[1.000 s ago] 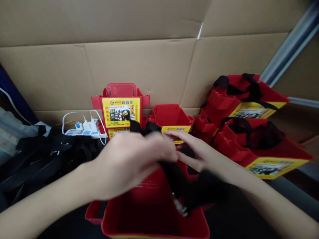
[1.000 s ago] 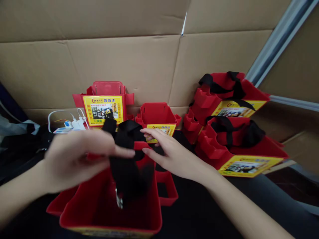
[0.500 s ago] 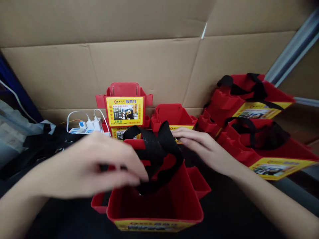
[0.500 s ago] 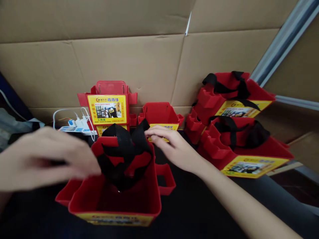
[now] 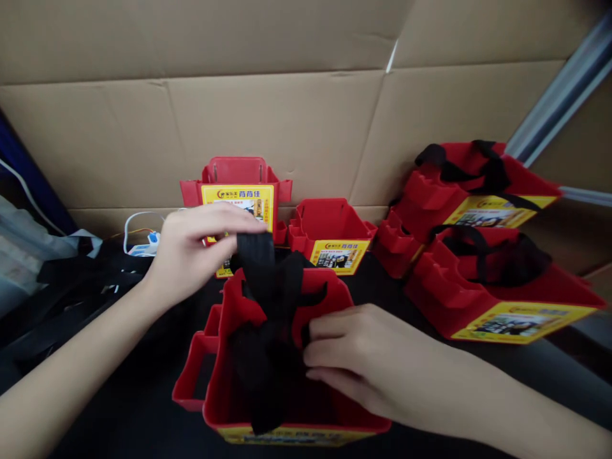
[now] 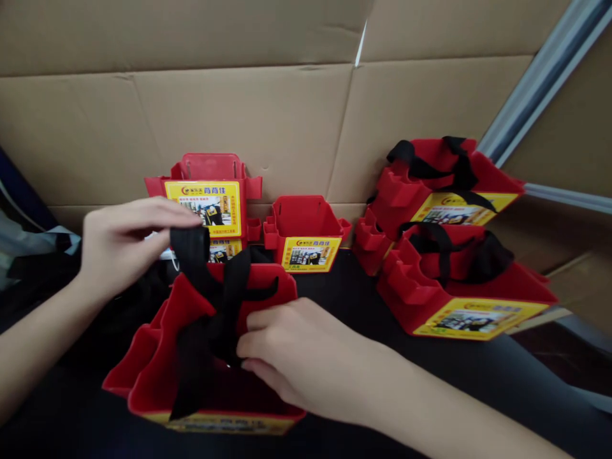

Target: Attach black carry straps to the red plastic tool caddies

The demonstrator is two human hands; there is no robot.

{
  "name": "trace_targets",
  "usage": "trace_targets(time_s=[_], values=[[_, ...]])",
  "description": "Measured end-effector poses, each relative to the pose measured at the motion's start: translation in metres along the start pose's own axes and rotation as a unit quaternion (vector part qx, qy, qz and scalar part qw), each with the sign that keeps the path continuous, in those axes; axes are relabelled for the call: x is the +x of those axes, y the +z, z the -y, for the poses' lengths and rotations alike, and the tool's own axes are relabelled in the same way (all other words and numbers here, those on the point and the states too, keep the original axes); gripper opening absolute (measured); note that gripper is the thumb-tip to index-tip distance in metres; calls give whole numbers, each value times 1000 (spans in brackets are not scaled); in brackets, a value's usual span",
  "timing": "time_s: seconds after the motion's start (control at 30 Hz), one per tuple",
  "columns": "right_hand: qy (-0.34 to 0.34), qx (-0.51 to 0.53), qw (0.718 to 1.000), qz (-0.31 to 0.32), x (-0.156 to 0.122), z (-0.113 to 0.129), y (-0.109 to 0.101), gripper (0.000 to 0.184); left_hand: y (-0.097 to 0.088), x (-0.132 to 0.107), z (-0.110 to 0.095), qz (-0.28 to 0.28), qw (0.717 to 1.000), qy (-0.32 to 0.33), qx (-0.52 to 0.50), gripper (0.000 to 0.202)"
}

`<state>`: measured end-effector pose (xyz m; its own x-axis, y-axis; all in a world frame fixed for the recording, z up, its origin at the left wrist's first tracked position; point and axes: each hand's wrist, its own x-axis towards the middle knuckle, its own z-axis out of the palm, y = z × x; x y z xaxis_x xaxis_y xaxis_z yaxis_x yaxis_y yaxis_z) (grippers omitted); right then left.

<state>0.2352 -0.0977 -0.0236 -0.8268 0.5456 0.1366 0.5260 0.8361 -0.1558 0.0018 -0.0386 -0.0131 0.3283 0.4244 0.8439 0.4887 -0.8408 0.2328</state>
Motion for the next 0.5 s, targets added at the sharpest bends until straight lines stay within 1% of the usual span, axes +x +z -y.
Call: trace_targets(time_s=[0.03, 0.07, 0.1, 0.13, 0.2, 0.23, 0.27, 0.3, 0.33, 0.37, 0.43, 0.5], values=[[12, -20, 999, 31, -1, 1, 4, 17, -3, -4, -7, 22, 999, 46, 7, 22], [20, -43, 998, 50, 0, 0, 9, 18, -4, -9, -14, 73, 994, 78, 15, 18], [23, -71, 996, 57, 2, -2, 15, 18, -4, -13, -20, 141, 985, 98, 27, 14], [18, -102, 993, 59, 5, -4, 22, 17, -3, -18, -24, 217, 969, 113, 43, 12], [2, -160, 985, 61, 13, -8, 35, 15, 3, -26, -30, 356, 918, 149, 86, 16], [0, -182, 981, 61, 17, -9, 40, 16, 7, -29, -31, 409, 890, 172, 105, 19], [2, -198, 978, 60, 20, -9, 43, 16, 9, -31, -32, 447, 866, 192, 118, 22], [8, -206, 977, 59, 23, -8, 44, 16, 10, -32, -32, 473, 848, 203, 124, 24], [19, -210, 976, 58, 23, -6, 42, 14, 9, -31, -32, 492, 838, 201, 123, 24], [34, -211, 976, 49, 22, -3, 38, 13, 7, -30, -32, 502, 836, 192, 115, 24], [61, -199, 978, 13, 13, 4, 27, 18, -2, -27, -35, 507, 841, 170, 82, 21], [62, -184, 980, -50, 0, 12, 18, 27, -11, -25, -39, 502, 853, 134, 43, 19]])
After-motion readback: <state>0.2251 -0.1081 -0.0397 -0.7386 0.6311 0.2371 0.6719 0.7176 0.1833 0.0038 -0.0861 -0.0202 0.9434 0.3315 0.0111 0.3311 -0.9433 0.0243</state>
